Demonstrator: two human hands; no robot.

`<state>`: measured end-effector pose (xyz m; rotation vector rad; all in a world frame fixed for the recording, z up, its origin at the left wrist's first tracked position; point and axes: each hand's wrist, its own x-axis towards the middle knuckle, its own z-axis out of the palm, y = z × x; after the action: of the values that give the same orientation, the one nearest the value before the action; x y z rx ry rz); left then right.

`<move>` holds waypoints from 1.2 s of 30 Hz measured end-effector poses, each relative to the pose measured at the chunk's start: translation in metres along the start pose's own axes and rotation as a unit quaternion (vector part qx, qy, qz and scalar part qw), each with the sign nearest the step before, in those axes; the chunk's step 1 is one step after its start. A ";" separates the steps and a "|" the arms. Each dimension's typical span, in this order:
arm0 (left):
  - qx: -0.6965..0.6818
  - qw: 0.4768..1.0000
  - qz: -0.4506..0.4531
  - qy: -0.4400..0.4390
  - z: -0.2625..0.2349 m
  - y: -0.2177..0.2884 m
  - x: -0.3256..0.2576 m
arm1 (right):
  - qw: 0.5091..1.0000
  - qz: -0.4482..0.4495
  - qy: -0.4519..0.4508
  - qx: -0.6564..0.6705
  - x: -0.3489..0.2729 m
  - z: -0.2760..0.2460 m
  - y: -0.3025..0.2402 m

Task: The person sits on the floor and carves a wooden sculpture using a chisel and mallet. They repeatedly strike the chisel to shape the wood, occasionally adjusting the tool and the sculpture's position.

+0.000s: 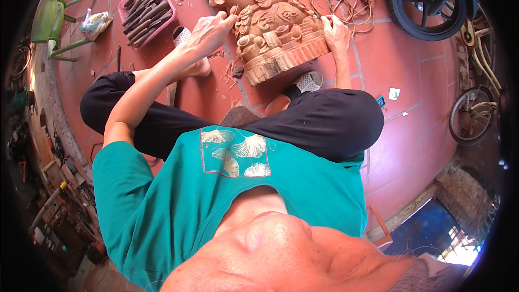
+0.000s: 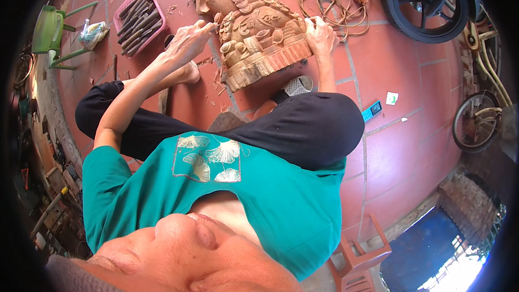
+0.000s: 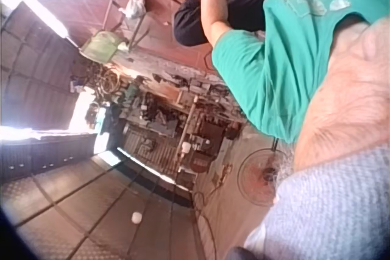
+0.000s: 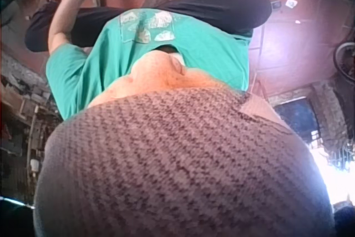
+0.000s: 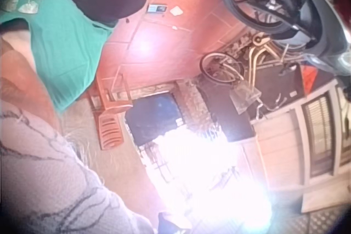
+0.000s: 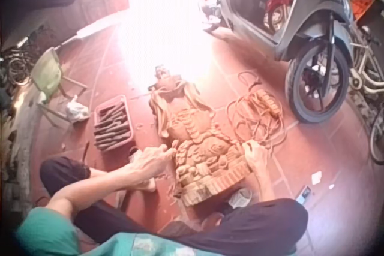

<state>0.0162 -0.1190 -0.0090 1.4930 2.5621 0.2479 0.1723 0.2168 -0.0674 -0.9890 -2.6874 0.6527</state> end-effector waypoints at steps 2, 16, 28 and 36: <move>-0.021 0.999 0.021 0.021 0.007 -0.010 -0.001 | 1.000 0.003 -0.002 0.002 0.000 0.000 0.001; -0.098 0.983 0.039 0.148 0.046 -0.024 -0.007 | 1.000 0.014 0.011 0.003 -0.001 0.000 -0.005; -0.116 0.971 0.085 0.193 0.064 -0.032 0.001 | 1.000 0.021 0.007 -0.002 0.002 0.002 -0.004; -0.525 0.847 -0.052 0.066 0.064 -0.030 0.005 | 0.999 -0.012 0.034 -0.022 0.001 0.002 -0.005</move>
<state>0.0030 -0.1254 -0.0780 0.8841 1.9165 1.4728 0.1676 0.2136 -0.0664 -0.9703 -2.6608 0.5483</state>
